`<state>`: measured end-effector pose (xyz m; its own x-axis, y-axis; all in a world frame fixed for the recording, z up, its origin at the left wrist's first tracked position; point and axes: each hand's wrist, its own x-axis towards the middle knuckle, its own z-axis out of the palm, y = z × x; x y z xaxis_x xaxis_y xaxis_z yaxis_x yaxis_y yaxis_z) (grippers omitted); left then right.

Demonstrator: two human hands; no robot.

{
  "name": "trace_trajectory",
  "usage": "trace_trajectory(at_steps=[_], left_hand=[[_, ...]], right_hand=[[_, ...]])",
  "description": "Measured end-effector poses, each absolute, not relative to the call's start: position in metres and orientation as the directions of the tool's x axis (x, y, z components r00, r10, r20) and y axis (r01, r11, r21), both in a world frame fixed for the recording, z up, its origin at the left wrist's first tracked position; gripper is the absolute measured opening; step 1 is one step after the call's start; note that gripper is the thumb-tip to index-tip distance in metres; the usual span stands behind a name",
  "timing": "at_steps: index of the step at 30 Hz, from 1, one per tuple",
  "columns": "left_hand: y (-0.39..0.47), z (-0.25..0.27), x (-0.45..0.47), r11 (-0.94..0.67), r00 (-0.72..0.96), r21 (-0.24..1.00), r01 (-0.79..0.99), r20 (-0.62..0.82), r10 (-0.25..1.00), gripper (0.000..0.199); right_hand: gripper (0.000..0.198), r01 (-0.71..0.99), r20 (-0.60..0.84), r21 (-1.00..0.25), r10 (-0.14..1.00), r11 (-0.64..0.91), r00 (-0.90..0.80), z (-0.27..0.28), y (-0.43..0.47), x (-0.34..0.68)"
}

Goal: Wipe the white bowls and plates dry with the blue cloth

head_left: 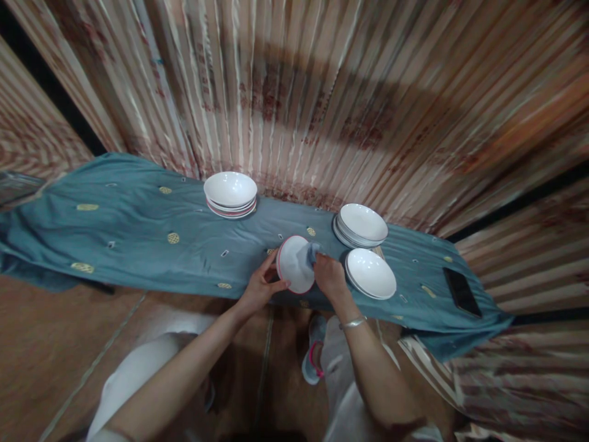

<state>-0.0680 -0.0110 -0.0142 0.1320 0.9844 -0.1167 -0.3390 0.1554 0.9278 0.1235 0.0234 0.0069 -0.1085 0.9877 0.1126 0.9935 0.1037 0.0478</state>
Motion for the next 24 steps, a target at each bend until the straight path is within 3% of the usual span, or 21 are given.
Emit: trace_trajectory(at_steps=[3, 9, 13, 19, 24], left_hand=[[-0.010, -0.013, -0.069, 0.187, 0.143, 0.913, -0.361, -0.144, 0.979, 0.104], [-0.010, -0.014, -0.069, 0.201, 0.184, 0.917, -0.344, -0.144, 0.972, 0.104], [-0.009, -0.016, -0.069, 0.192, 0.191, 0.926, -0.324, -0.134, 0.972, 0.102], [-0.009, -0.017, -0.070, 0.138, 0.194, 0.939, -0.316, -0.079, 0.978, 0.099], [-0.009, -0.015, -0.070, 0.166, 0.214, 0.927, -0.336, -0.096, 0.972, 0.097]], right_hand=[[0.031, 0.989, 0.134, 0.069, 0.981, 0.132, -0.141, 0.007, 0.013, 0.123], [0.031, 0.959, -0.008, 0.074, 0.961, 0.275, -0.275, 0.016, -0.007, 0.121], [0.029, 0.950, -0.028, 0.053, 0.951, 0.309, -0.308, 0.021, -0.014, 0.119], [0.026, 0.887, -0.142, -0.185, 0.882, 0.423, -0.450, 0.028, -0.013, 0.107], [0.029, 0.749, -0.011, -0.469, 0.845, 0.468, -0.534, 0.019, -0.002, 0.100]])
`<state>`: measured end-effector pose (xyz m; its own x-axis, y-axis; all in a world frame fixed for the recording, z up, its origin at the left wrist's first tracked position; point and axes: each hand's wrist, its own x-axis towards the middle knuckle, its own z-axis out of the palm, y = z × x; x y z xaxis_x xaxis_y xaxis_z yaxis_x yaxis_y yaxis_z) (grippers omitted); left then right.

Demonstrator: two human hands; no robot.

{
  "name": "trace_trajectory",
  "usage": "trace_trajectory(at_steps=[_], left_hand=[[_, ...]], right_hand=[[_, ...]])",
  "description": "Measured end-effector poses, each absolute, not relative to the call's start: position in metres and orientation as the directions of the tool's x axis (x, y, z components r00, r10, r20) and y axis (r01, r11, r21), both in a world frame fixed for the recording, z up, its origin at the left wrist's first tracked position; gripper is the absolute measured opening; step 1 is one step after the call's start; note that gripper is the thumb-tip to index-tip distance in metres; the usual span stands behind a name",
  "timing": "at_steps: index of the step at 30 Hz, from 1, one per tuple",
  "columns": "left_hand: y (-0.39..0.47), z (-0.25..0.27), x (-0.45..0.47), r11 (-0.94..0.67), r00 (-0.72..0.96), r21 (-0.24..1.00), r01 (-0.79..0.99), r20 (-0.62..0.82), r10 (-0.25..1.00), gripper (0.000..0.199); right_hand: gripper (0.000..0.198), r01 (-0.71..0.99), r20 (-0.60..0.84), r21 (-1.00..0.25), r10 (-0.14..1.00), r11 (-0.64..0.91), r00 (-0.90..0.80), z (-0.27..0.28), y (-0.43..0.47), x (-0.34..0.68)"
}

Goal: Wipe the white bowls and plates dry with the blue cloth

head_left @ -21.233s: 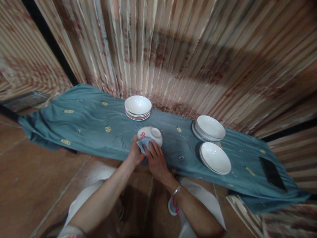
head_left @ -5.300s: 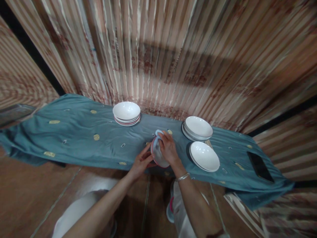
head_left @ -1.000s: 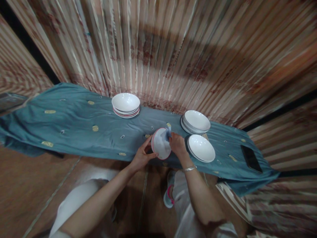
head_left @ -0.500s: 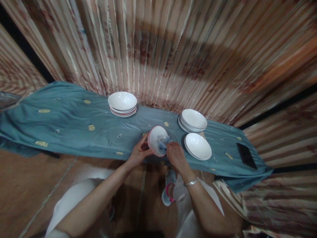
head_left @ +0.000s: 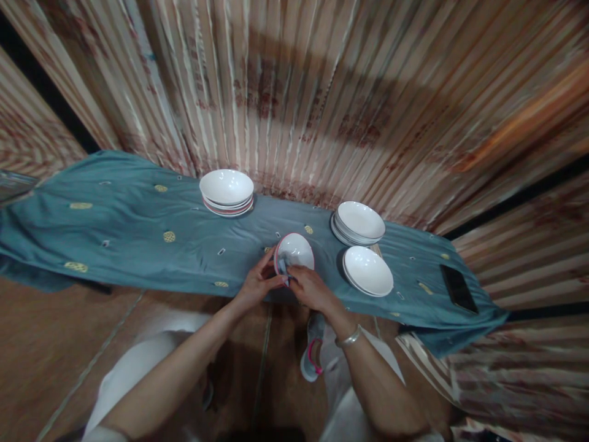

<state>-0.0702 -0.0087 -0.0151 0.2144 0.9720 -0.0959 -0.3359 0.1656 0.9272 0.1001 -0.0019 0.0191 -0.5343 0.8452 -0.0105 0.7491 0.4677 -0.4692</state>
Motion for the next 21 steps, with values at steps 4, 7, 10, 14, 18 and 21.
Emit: trace_trajectory(at_steps=[4, 7, 10, 14, 18, 21], left_hand=[[-0.008, -0.016, -0.070, 0.158, 0.206, 0.921, -0.357, -0.088, 0.975, 0.097], [-0.009, -0.017, -0.070, 0.148, 0.200, 0.925, -0.350, -0.081, 0.976, 0.097], [-0.010, -0.017, -0.069, 0.132, 0.193, 0.927, -0.350, -0.066, 0.979, 0.096], [-0.011, -0.016, -0.068, 0.151, 0.189, 0.915, -0.373, -0.084, 0.978, 0.098], [-0.010, -0.015, -0.068, 0.188, 0.186, 0.904, -0.384, -0.124, 0.975, 0.101], [-0.010, -0.015, -0.068, 0.210, 0.187, 0.894, -0.395, -0.146, 0.971, 0.102]], right_hand=[[0.043, 0.608, 0.138, -0.596, 0.813, 0.525, -0.566, 0.004, 0.005, 0.095], [0.054, 0.653, 0.118, -0.578, 0.842, 0.490, -0.527, -0.002, 0.009, 0.090], [0.062, 0.759, 0.061, -0.488, 0.884, 0.431, -0.463, -0.002, 0.012, 0.087], [0.061, 0.879, 0.019, -0.289, 0.920, 0.379, -0.391, 0.007, 0.015, 0.086], [0.045, 0.935, -0.007, -0.121, 0.941, 0.334, -0.337, 0.014, 0.014, 0.090], [0.039, 0.937, -0.048, -0.096, 0.939, 0.336, -0.342, 0.016, 0.011, 0.096]])
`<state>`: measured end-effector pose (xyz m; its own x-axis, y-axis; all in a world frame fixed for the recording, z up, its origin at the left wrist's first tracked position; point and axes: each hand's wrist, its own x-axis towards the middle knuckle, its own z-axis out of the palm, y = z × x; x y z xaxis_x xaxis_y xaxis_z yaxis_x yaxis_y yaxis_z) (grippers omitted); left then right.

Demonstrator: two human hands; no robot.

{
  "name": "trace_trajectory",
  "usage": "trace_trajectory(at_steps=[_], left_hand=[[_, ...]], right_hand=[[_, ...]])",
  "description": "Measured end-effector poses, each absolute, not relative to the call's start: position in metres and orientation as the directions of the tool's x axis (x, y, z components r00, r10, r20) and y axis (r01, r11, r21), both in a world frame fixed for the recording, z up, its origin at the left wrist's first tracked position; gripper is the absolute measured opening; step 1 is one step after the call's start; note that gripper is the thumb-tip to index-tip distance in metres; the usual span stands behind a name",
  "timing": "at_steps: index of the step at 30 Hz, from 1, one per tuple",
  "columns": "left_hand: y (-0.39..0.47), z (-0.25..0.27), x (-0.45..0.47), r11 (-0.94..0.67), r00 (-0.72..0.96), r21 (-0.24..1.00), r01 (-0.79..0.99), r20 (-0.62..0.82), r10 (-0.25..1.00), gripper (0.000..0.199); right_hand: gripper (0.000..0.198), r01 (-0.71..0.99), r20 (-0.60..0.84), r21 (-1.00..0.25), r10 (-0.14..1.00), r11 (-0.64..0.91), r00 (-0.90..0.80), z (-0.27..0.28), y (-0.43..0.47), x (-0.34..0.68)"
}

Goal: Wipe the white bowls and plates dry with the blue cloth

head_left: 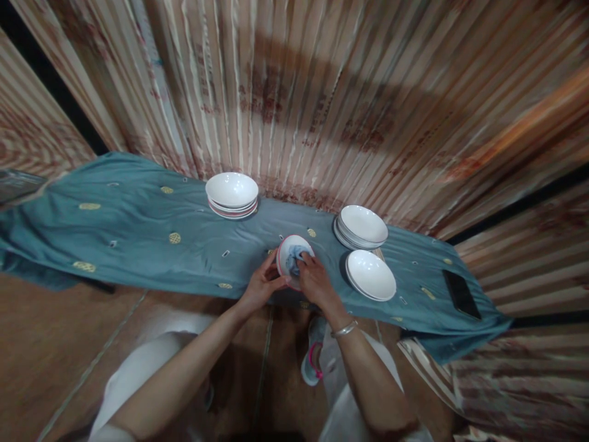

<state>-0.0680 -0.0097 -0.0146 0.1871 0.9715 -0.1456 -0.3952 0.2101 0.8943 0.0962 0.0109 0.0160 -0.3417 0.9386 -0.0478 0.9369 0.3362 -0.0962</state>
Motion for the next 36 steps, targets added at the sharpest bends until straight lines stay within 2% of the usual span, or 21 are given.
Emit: trace_trajectory(at_steps=[3, 7, 13, 19, 22, 29, 32, 36], left_hand=[[-0.009, -0.014, -0.068, 0.221, 0.178, 0.898, -0.379, -0.164, 0.970, 0.102], [-0.009, -0.014, -0.068, 0.220, 0.168, 0.903, -0.368, -0.168, 0.971, 0.100], [-0.009, -0.014, -0.068, 0.222, 0.167, 0.889, -0.400, -0.168, 0.972, 0.097], [-0.009, -0.015, -0.069, 0.220, 0.164, 0.880, -0.420, -0.165, 0.973, 0.094], [-0.009, -0.017, -0.070, 0.210, 0.165, 0.882, -0.421, -0.153, 0.974, 0.096], [-0.010, -0.014, -0.069, 0.210, 0.170, 0.881, -0.423, -0.151, 0.974, 0.096], [-0.012, -0.012, -0.069, 0.211, 0.170, 0.885, -0.414, -0.153, 0.974, 0.095], [-0.012, -0.012, -0.069, 0.209, 0.174, 0.890, -0.404, -0.149, 0.973, 0.096]], right_hand=[[0.037, 0.915, -0.106, -0.154, 0.915, 0.373, -0.390, 0.018, 0.008, 0.103], [0.031, 0.862, -0.122, -0.302, 0.880, 0.408, -0.460, 0.020, 0.007, 0.108], [0.024, 0.649, -0.019, -0.627, 0.824, 0.431, -0.566, 0.019, 0.011, 0.105], [0.025, 0.509, 0.085, -0.750, 0.825, 0.422, -0.558, 0.009, 0.022, 0.092], [0.034, 0.506, 0.123, -0.749, 0.841, 0.427, -0.526, 0.002, 0.029, 0.086], [0.056, 0.655, 0.100, -0.655, 0.902, 0.377, -0.419, -0.012, 0.039, 0.084], [0.058, 0.716, 0.115, -0.580, 0.909, 0.389, -0.401, -0.011, 0.039, 0.086], [0.056, 0.839, 0.101, -0.407, 0.930, 0.362, -0.353, -0.001, 0.032, 0.088]])
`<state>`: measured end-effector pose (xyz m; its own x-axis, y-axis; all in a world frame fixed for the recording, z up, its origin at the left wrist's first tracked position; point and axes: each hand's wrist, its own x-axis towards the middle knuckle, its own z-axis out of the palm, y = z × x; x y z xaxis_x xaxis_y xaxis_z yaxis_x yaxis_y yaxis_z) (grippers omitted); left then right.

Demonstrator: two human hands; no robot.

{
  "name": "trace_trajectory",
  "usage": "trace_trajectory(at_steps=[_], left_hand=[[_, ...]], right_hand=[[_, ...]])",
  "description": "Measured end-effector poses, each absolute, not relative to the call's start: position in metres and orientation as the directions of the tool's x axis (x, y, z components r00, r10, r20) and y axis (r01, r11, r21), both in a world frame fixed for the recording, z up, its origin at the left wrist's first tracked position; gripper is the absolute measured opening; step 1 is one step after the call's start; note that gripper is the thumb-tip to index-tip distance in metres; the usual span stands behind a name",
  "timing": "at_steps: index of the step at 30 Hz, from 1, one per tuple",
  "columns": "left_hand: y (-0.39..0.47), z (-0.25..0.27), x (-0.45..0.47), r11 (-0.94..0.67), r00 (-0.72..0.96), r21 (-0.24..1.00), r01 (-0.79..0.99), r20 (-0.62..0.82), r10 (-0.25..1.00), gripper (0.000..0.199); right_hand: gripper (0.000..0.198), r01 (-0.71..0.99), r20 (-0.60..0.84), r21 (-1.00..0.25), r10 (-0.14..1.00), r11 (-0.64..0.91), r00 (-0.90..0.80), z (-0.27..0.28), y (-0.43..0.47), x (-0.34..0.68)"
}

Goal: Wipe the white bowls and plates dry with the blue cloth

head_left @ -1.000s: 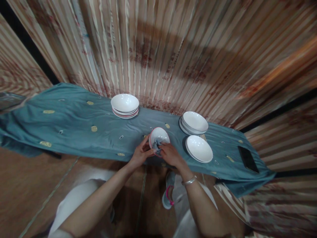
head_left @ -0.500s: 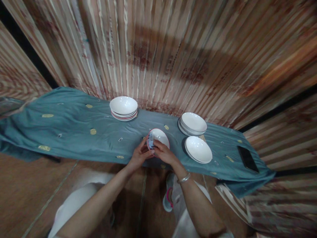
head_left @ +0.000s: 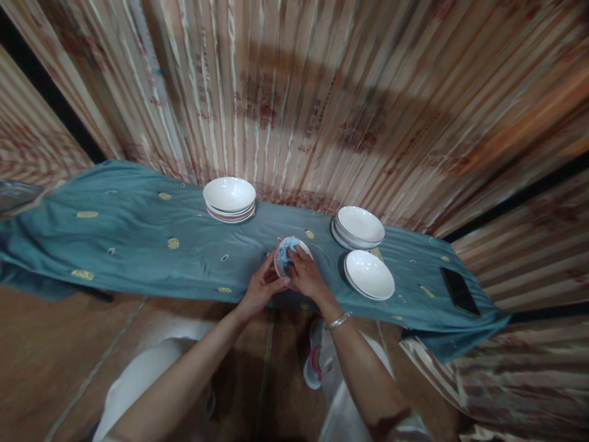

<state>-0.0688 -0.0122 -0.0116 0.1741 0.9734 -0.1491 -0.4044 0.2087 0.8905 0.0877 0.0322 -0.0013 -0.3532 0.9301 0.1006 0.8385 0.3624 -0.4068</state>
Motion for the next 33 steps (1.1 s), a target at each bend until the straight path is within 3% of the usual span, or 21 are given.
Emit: trace_trajectory(at_steps=[7, 13, 19, 25, 29, 33], left_hand=[[-0.010, -0.016, -0.068, 0.189, 0.174, 0.892, -0.410, -0.127, 0.977, 0.097], [-0.007, -0.014, -0.065, 0.196, 0.161, 0.904, -0.381, -0.144, 0.976, 0.100], [-0.004, -0.016, -0.064, 0.189, 0.163, 0.898, -0.398, -0.133, 0.978, 0.091], [-0.003, -0.013, -0.068, 0.225, 0.176, 0.886, -0.405, -0.166, 0.970, 0.091], [-0.002, -0.007, -0.075, 0.259, 0.207, 0.873, -0.414, -0.187, 0.960, 0.092], [0.002, -0.007, -0.080, 0.307, 0.173, 0.826, -0.472, -0.255, 0.951, 0.091]], right_hand=[[0.043, 0.934, 0.073, -0.176, 0.950, 0.312, -0.303, 0.012, 0.018, 0.095], [0.031, 0.922, 0.018, -0.186, 0.939, 0.340, -0.343, 0.011, 0.012, 0.108], [0.026, 0.867, 0.015, -0.344, 0.925, 0.360, -0.379, 0.006, 0.005, 0.108], [0.026, 0.653, 0.012, -0.709, 0.930, 0.267, -0.367, 0.014, -0.005, 0.109], [0.031, 0.384, -0.063, -0.919, 0.933, 0.084, -0.354, 0.021, -0.007, 0.120], [0.030, 0.128, -0.193, -0.977, 0.960, -0.169, -0.205, 0.028, -0.011, 0.134]])
